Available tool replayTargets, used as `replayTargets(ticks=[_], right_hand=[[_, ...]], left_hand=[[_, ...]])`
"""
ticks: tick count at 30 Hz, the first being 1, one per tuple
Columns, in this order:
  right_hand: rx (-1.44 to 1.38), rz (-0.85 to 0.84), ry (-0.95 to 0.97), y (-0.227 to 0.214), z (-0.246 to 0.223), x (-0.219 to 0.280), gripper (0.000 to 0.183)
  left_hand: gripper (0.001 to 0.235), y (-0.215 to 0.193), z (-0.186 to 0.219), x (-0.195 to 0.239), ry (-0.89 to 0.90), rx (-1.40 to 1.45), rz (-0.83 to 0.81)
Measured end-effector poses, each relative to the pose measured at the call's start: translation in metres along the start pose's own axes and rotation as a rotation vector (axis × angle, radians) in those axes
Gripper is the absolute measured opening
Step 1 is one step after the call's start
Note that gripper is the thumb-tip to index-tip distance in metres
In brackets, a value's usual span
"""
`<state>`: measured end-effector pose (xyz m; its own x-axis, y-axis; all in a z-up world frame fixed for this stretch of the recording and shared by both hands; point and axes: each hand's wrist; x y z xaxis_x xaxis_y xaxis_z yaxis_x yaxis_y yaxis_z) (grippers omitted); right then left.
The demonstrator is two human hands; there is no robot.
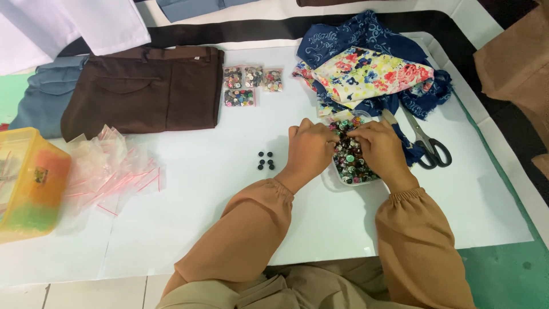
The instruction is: The person sorts colorful buttons from a container onto a white table, arranging them by color. They then pick up small plastic bags and place the sorted buttons inside them, sealing the bags and placing them into a yellow container.
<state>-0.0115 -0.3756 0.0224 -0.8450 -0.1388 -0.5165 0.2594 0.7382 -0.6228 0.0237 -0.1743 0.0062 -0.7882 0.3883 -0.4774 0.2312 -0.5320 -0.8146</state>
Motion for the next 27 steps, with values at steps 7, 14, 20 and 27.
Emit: replayTargets(ticks=[7,14,20,27], right_hand=[[0.033,-0.044,-0.08,0.004,0.007,0.0,0.013],[0.191,-0.051,-0.089,0.016,0.022,0.002,0.017],[0.138,-0.022,-0.093,0.015,0.02,0.002,0.017],[0.065,0.081,-0.108,0.009,0.006,0.001,0.022]], left_hand=[[0.007,0.003,0.012,-0.018,0.017,-0.243,-0.085],[0.002,0.018,0.01,-0.022,0.045,-0.301,-0.109],[0.007,0.016,0.004,-0.021,0.05,-0.202,-0.09],[0.013,-0.021,0.0,-0.018,0.02,-0.033,-0.01]])
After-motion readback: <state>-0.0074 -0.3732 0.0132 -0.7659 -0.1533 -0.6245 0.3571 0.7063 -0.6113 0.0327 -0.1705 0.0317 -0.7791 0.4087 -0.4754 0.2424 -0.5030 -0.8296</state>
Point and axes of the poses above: each hand's wrist, its own x-axis away from the middle knuckle, its own y-axis out of the palm, z = x × y, and after that the axes turned 12 degrees about -x, right-handed
